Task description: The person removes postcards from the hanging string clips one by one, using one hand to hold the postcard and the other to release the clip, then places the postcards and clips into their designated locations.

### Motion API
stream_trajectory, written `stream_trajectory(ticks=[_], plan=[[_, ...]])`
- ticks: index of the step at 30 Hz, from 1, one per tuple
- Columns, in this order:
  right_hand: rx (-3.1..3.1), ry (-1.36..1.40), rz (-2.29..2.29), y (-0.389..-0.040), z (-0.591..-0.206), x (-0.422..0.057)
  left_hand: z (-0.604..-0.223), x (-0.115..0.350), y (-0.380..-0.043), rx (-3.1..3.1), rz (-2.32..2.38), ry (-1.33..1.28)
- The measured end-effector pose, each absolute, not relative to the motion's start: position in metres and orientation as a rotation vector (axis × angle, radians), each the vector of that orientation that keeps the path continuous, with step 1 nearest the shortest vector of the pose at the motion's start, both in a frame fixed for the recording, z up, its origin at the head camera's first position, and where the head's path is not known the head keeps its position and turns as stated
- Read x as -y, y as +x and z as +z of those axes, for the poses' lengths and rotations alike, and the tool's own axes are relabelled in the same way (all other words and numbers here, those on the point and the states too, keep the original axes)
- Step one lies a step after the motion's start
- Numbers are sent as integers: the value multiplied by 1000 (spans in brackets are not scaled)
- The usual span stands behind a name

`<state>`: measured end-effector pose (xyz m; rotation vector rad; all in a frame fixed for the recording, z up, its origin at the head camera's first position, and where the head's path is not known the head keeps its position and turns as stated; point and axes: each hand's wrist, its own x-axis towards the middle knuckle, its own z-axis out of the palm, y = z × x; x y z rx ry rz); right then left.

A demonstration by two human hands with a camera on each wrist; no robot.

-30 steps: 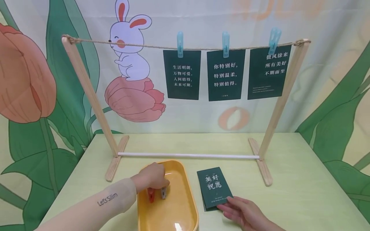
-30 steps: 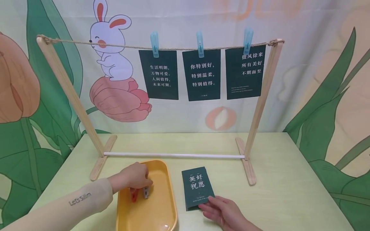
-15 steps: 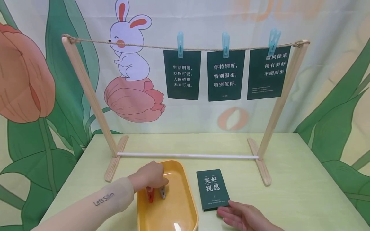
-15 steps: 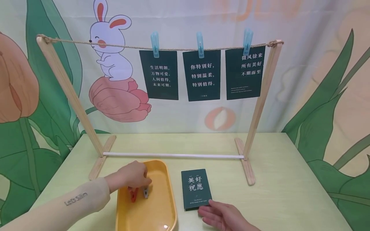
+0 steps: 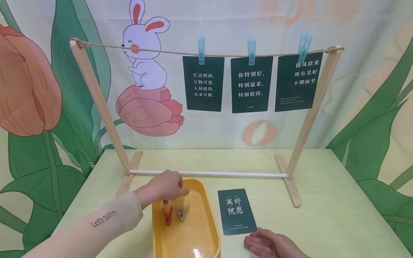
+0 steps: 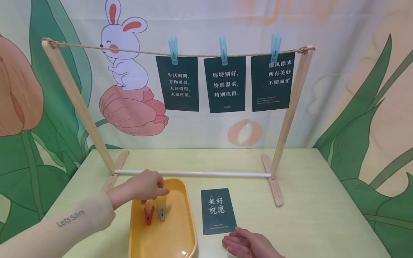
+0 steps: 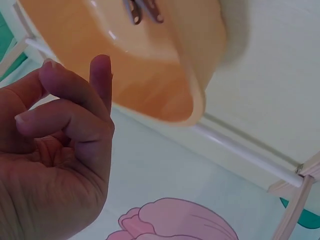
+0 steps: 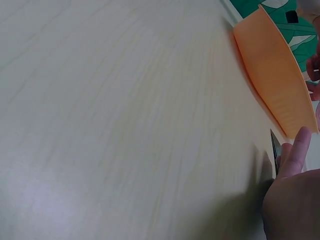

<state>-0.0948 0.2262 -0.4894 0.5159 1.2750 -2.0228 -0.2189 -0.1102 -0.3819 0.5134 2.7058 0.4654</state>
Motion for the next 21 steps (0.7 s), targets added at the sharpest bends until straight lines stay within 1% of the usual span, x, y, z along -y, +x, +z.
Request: stream_trajectory(ticks=[4, 21], plan=[[-1260, 498, -2039, -97, -487, -226, -370, 113, -220, -2707, 518, 528], [-1317, 197, -2150, -113, -473, -215, -321, 106, -228, -2711, 574, 543]])
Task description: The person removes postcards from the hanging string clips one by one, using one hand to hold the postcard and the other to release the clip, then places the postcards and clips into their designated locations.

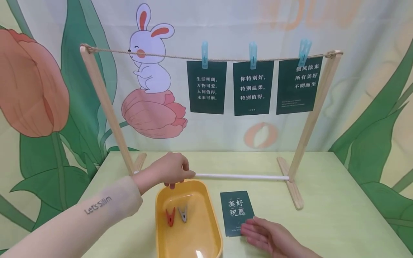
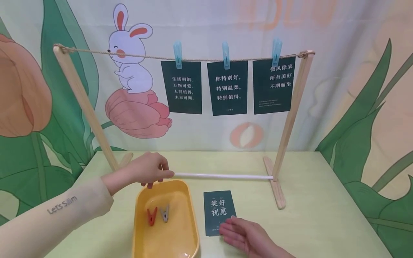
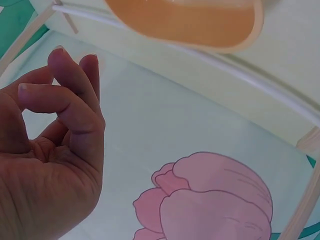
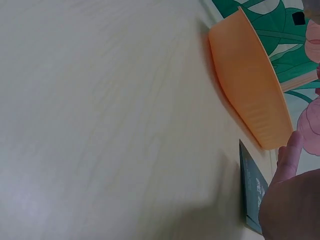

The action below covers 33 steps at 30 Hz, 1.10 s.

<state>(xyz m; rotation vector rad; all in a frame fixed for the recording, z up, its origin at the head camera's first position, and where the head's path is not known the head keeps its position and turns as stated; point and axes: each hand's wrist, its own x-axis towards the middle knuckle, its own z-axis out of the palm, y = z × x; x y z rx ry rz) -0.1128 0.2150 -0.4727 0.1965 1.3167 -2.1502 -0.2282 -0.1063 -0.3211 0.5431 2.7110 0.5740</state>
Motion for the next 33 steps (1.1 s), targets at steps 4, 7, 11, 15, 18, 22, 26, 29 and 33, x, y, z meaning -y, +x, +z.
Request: stream_trajectory(ticks=[4, 7, 11, 15, 18, 22, 26, 29, 33], plan=[[-1319, 126, -2172, -118, -469, -210, -309, 105, -232, -2720, 604, 562], [-1321, 80, -2183, -123, -463, -207, -298, 104, -236, -2729, 623, 574], [-1313, 49, -2206, -128, -454, -203, -282, 102, -240, -2730, 665, 595], [-1296, 25, -2244, -135, -446, -199, -266, 99, -244, -2740, 702, 618], [-1295, -7, -2269, -140, -441, -196, -255, 98, -247, -2768, 706, 640], [-1312, -45, -2281, -146, -434, -192, -240, 96, -250, -2788, 720, 652], [-1311, -62, -2296, -152, -428, -188, -225, 94, -253, -2805, 742, 667], [-1301, -74, -2308, -155, -424, -185, -215, 92, -254, -2835, 745, 688], [-1302, -84, -2318, -159, -418, -181, -203, 92, -255, -2883, 742, 709]])
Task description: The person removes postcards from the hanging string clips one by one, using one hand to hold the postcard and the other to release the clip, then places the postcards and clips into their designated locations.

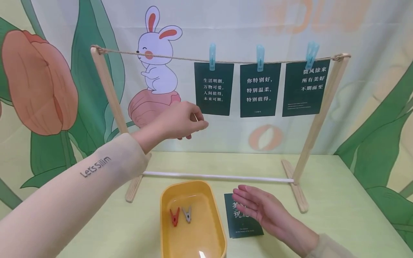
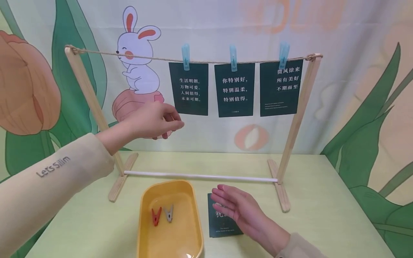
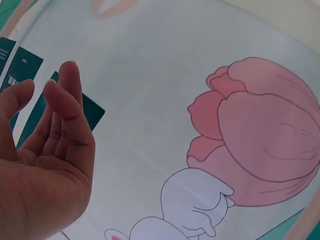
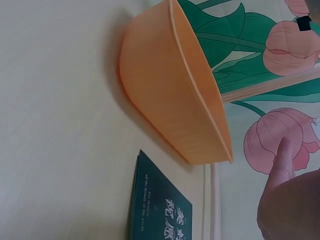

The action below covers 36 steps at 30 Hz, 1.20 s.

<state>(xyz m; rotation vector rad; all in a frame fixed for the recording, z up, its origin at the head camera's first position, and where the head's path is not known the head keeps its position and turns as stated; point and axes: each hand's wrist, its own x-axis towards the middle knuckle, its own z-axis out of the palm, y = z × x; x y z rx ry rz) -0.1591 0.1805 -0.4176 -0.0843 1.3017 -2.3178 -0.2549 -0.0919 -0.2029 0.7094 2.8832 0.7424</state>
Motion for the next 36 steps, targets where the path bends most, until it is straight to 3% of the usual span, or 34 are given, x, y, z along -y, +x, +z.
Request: stream_trajectory(ticks=[22, 36], plan=[[-1331, -151, -2365, -186, -378, -153, -148, 83, -263, -3037, 778, 904], [-1407, -261, -2350, -206, -356, -138, -136, 85, -266, -3146, 931, 1038]])
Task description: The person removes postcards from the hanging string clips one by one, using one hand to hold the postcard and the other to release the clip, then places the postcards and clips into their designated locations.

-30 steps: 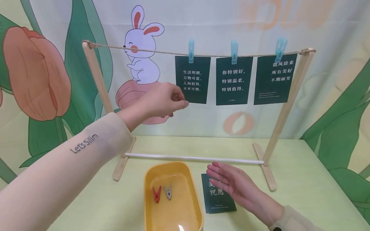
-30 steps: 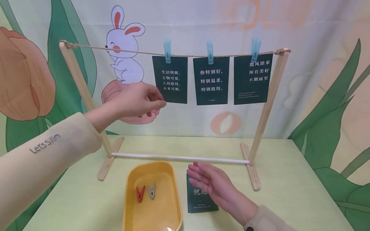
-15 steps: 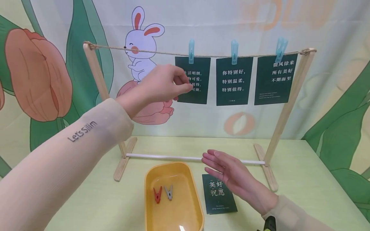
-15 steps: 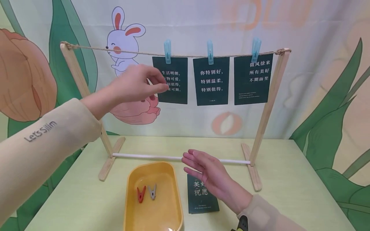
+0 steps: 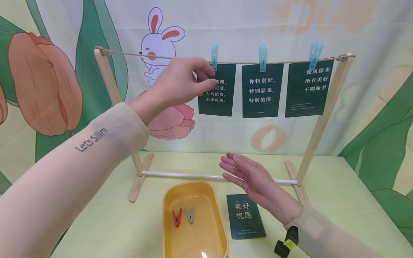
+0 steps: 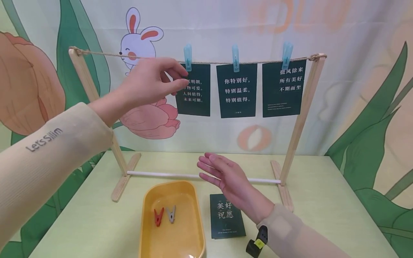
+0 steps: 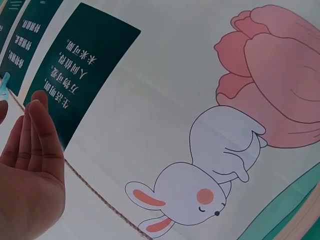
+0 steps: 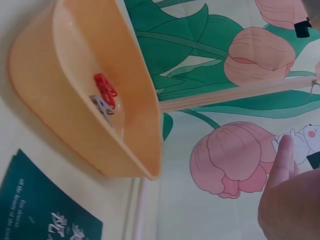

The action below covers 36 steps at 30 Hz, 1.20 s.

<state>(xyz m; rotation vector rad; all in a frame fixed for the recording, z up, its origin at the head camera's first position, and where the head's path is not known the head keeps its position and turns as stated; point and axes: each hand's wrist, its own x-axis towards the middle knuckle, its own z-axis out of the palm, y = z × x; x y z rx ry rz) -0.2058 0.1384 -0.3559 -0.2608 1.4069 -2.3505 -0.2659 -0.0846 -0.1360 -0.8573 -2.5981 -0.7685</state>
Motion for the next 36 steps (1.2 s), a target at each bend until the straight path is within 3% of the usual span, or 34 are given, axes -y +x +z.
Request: stream_trajectory(ticks=[14, 36], plan=[[-1379, -422, -2386, -223, -336, -126, -123, 79, -266, 2472, -768, -784], [-1268, -377, -2500, -248, -315, -109, -113, 76, -277, 2380, -719, -685]])
